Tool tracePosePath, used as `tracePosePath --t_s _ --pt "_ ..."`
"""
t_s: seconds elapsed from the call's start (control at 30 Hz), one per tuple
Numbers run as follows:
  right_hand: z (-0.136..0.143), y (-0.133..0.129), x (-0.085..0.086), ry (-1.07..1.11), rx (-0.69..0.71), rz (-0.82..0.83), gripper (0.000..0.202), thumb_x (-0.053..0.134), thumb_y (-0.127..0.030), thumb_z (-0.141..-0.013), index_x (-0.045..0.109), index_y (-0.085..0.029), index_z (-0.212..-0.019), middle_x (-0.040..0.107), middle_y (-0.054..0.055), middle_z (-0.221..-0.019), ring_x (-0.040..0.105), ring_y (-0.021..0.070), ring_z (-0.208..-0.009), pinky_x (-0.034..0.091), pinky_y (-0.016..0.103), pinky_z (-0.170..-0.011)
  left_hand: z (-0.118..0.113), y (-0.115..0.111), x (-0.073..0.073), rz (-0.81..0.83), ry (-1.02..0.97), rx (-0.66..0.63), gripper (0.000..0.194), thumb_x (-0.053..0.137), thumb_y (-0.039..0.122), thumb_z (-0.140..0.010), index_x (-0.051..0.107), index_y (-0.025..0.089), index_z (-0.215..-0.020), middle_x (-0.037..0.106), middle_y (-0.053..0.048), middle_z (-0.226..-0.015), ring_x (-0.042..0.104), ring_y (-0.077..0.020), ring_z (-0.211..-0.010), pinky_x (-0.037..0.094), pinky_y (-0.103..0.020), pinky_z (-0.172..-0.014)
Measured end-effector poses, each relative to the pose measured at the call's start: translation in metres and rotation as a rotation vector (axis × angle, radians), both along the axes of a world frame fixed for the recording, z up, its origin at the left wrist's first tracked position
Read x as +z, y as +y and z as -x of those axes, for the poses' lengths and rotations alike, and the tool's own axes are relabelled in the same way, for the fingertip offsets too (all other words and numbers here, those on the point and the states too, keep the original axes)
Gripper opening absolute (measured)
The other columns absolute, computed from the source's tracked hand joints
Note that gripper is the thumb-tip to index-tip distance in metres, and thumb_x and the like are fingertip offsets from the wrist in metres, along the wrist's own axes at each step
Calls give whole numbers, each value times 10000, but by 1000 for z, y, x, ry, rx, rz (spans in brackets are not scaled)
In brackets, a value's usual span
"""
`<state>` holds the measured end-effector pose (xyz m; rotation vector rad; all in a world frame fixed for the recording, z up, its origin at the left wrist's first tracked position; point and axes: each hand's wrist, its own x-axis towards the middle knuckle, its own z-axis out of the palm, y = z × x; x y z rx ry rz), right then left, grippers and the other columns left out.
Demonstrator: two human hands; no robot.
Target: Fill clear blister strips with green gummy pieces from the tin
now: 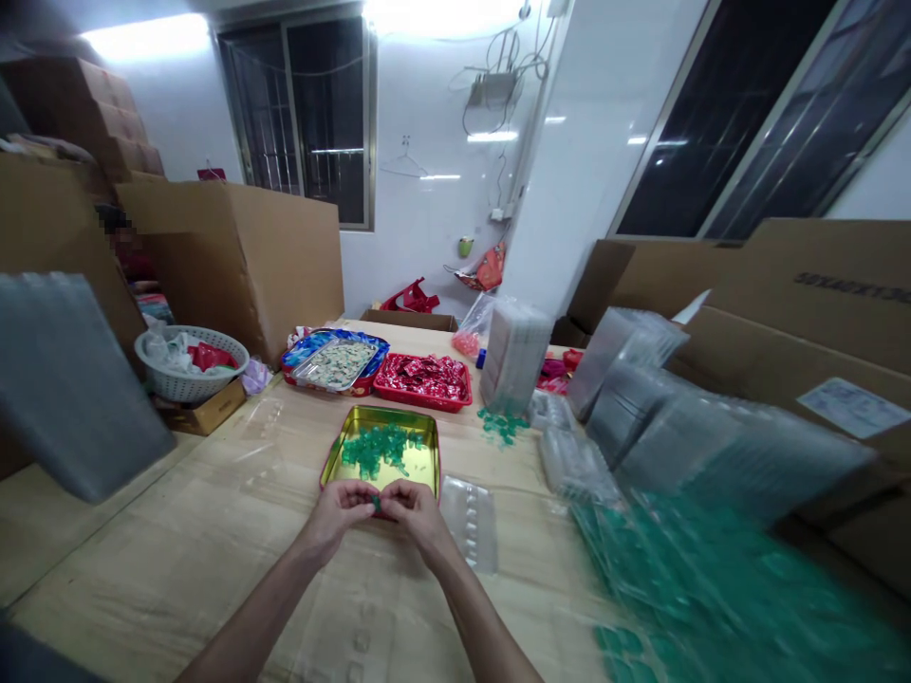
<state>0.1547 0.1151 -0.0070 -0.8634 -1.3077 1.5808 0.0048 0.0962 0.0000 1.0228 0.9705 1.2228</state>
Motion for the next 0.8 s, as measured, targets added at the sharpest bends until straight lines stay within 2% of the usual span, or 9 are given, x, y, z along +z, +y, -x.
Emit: tracePosePath --t_s 0.23,0.4,0.53,0.63,0.7,0.8 --pt "-4 -15 3 -27 9 29 241 780 -294 -537 628 -144 -648 607 -5 -626 516 122 -598 366 244 -607 -2 -16 4 -29 73 -49 227 703 115 -504 660 119 -727 654 -31 -676 567 -127 -655 421 -243 -651" --pt "-6 -27 1 -72 69 -39 244 735 -333 -608 572 -153 -637 544 -19 -610 467 121 -604 329 237 -584 0 -27 7 5 52 -87 199 711 137 -499 641 113 -684 632 -16 -653 546 -110 -616 409 -229 -609" --pt "-6 -35 -3 -30 10 -81 245 691 -360 -660 547 -162 -661 506 -21 -637 439 117 -612 318 227 -564 3 -35 2 28 71 -90 144 707 157 -525 612 118 -626 576 16 -553 478 -80 -509 348 -210 -515" --pt "-4 -40 -7 -4 -46 -61 253 674 -376 -673 529 -169 -664 492 -23 -641 416 105 -573 311 220 -528 3 -42 -4 -8 61 -97 115 693 148 -551 583 119 -564 554 18 -542 473 -78 -525 341 -209 -532" --pt "-2 -44 -8 -5 -47 -25 274 669 -401 -670 516 -174 -666 480 -29 -615 393 97 -528 297 216 -493 2 -45 -8 -20 -4 -61 131 690 115 -546 593 130 -632 594 6 -635 525 -101 -626 380 -215 -610" --pt "2 -50 -10 -22 -40 15 301 677 -420 -655 502 -176 -670 456 -44 -556 373 87 -483 276 210 -465 0 -48 -11 -1 -117 -8 307 686 75 -534 588 158 -813 631 -8 -774 563 -133 -764 409 -241 -709"
